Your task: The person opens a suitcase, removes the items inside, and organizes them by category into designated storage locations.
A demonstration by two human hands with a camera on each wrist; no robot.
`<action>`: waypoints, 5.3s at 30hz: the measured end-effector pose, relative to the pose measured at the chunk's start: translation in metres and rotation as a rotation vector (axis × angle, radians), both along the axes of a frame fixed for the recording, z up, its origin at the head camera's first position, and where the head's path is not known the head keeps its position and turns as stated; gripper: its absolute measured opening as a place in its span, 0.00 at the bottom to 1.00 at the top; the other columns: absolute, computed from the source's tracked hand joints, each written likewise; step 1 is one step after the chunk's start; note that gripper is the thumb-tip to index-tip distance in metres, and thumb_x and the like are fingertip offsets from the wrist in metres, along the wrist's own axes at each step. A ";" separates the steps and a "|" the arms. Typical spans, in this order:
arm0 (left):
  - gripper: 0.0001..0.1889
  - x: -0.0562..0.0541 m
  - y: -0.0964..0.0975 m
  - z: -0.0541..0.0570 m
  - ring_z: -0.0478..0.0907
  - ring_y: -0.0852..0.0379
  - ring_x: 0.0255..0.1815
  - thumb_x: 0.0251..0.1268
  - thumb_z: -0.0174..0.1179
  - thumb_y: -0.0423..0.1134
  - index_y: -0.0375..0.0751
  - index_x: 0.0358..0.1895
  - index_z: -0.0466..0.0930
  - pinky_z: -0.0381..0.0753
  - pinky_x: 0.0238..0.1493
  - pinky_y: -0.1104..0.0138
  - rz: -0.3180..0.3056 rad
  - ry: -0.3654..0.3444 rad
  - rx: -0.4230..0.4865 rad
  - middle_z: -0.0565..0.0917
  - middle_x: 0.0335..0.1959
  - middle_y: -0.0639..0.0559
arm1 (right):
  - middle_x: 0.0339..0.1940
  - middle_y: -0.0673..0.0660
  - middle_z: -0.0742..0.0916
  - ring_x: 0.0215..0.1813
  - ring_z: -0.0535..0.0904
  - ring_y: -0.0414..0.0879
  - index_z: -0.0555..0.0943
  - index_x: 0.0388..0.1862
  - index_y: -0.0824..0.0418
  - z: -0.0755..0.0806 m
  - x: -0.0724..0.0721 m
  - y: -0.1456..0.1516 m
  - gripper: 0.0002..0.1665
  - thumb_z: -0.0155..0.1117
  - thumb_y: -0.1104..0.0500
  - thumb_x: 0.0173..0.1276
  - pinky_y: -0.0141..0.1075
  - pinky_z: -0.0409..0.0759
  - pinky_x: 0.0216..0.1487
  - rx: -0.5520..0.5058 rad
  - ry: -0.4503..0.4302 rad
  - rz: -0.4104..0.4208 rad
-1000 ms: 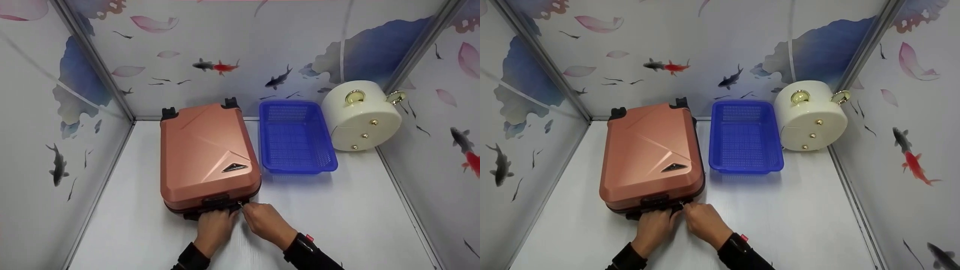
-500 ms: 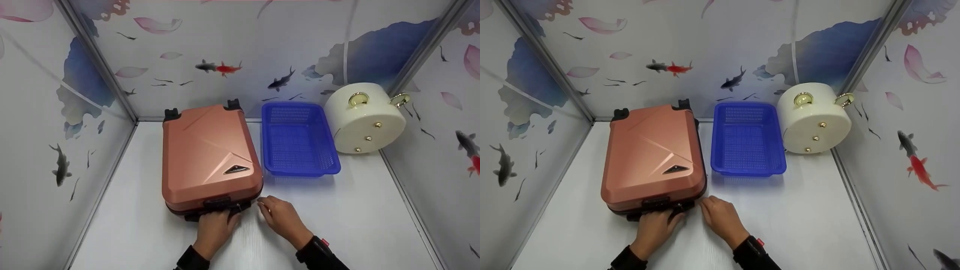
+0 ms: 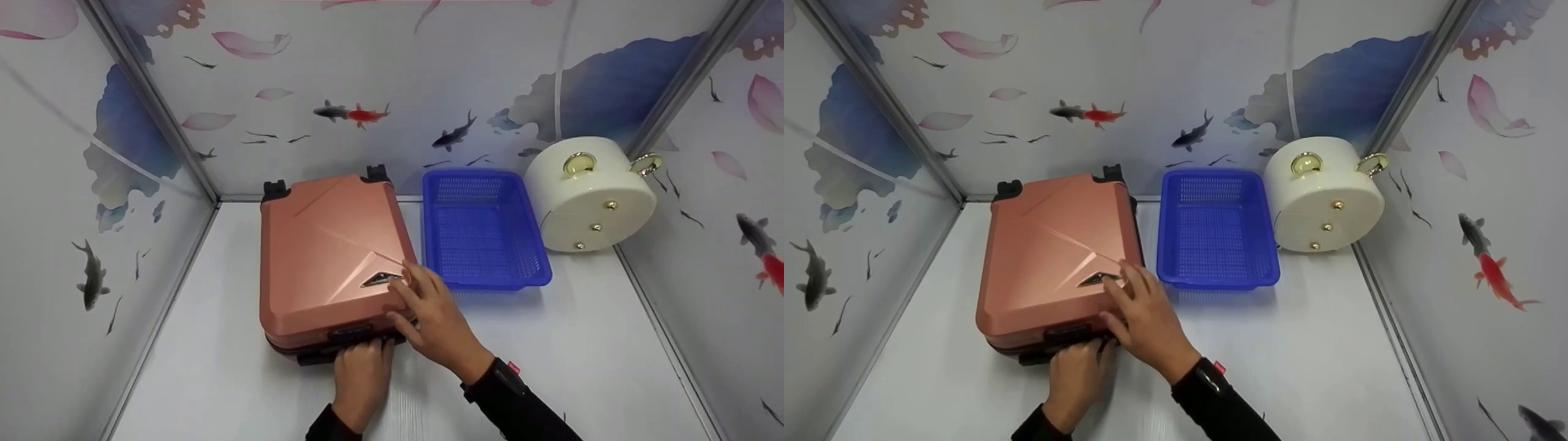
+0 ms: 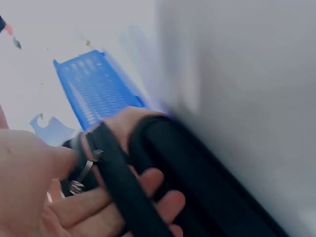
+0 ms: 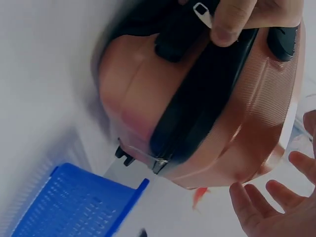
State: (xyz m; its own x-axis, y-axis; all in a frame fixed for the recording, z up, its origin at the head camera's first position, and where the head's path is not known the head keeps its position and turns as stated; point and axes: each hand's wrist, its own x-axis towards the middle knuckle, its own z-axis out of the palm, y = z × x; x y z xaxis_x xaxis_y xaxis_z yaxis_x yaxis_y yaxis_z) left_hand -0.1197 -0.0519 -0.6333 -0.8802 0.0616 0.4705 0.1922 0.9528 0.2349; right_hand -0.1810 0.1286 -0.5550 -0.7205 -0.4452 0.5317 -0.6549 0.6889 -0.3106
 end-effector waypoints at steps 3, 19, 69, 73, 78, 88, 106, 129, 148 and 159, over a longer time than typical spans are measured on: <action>0.16 -0.001 0.001 0.001 0.81 0.49 0.14 0.70 0.75 0.43 0.45 0.23 0.86 0.78 0.18 0.54 -0.008 0.071 0.025 0.82 0.14 0.49 | 0.92 0.58 0.65 0.91 0.60 0.67 0.70 0.87 0.45 0.002 -0.007 -0.014 0.41 0.66 0.36 0.82 0.68 0.67 0.83 0.071 -0.031 0.023; 0.11 0.009 -0.016 0.001 0.84 0.51 0.25 0.61 0.79 0.38 0.45 0.24 0.87 0.83 0.28 0.55 -0.054 0.247 0.052 0.85 0.23 0.53 | 0.93 0.53 0.64 0.94 0.52 0.67 0.64 0.90 0.41 -0.006 -0.012 -0.022 0.43 0.60 0.34 0.82 0.75 0.61 0.83 0.133 -0.065 0.028; 0.29 -0.018 -0.193 0.043 0.68 0.41 0.84 0.87 0.55 0.36 0.47 0.86 0.67 0.74 0.76 0.42 -0.002 -0.002 0.535 0.69 0.86 0.45 | 0.96 0.58 0.54 0.94 0.45 0.69 0.60 0.92 0.40 -0.018 0.007 -0.030 0.42 0.60 0.37 0.85 0.70 0.65 0.84 -0.039 -0.200 -0.074; 0.35 -0.026 -0.175 0.051 0.48 0.35 0.94 0.87 0.56 0.37 0.50 0.90 0.59 0.57 0.86 0.30 -0.175 0.007 0.438 0.53 0.94 0.46 | 0.95 0.59 0.56 0.93 0.51 0.72 0.60 0.92 0.40 -0.022 0.011 -0.030 0.41 0.61 0.41 0.86 0.63 0.78 0.77 -0.004 -0.169 -0.125; 0.28 -0.026 -0.158 0.047 0.49 0.36 0.94 0.86 0.59 0.39 0.52 0.84 0.72 0.57 0.86 0.30 -0.174 0.046 0.362 0.62 0.91 0.46 | 0.94 0.59 0.57 0.92 0.53 0.73 0.61 0.91 0.41 -0.024 0.005 -0.024 0.40 0.61 0.46 0.86 0.57 0.88 0.67 0.031 -0.126 -0.107; 0.25 -0.003 -0.114 0.034 0.53 0.31 0.92 0.83 0.62 0.40 0.45 0.78 0.78 0.62 0.82 0.27 -0.019 0.109 0.385 0.70 0.86 0.43 | 0.96 0.59 0.51 0.93 0.47 0.74 0.58 0.93 0.39 -0.029 -0.009 -0.011 0.43 0.61 0.53 0.85 0.70 0.72 0.79 -0.020 -0.176 -0.086; 0.28 -0.063 -0.183 0.098 0.48 0.32 0.94 0.88 0.56 0.49 0.46 0.84 0.71 0.55 0.84 0.26 -0.270 -0.196 0.309 0.63 0.90 0.43 | 0.96 0.63 0.47 0.90 0.34 0.85 0.56 0.93 0.42 -0.011 0.043 -0.071 0.45 0.57 0.35 0.86 0.69 0.75 0.77 0.006 -0.335 -0.160; 0.20 -0.048 -0.113 0.118 0.79 0.24 0.60 0.80 0.65 0.46 0.35 0.63 0.89 0.76 0.63 0.33 0.120 0.059 0.323 0.87 0.66 0.32 | 0.95 0.63 0.52 0.91 0.50 0.78 0.56 0.93 0.47 0.020 0.017 -0.077 0.42 0.50 0.35 0.89 0.71 0.69 0.81 -0.049 -0.373 -0.139; 0.32 -0.095 -0.178 0.075 0.51 0.22 0.89 0.88 0.49 0.53 0.36 0.83 0.69 0.57 0.80 0.23 0.300 0.005 0.301 0.62 0.87 0.29 | 0.95 0.62 0.53 0.91 0.53 0.75 0.60 0.92 0.52 0.011 0.003 -0.073 0.43 0.54 0.37 0.89 0.60 0.84 0.71 0.072 -0.352 -0.087; 0.36 -0.065 -0.139 0.065 0.56 0.19 0.84 0.84 0.58 0.58 0.37 0.82 0.71 0.59 0.75 0.21 0.389 0.111 0.227 0.64 0.85 0.26 | 0.96 0.62 0.53 0.87 0.68 0.67 0.53 0.94 0.53 0.012 -0.037 -0.050 0.39 0.49 0.46 0.92 0.60 0.77 0.79 -0.058 -0.481 -0.070</action>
State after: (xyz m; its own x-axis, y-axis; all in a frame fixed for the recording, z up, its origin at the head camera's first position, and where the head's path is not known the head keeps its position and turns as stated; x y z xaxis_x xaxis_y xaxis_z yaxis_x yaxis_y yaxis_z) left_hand -0.1847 -0.1909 -0.5680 -0.7608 -0.3790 0.5268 -0.1338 0.8859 0.4442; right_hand -0.2184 0.0790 -0.5432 -0.9176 -0.3664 0.1538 -0.3806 0.6987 -0.6058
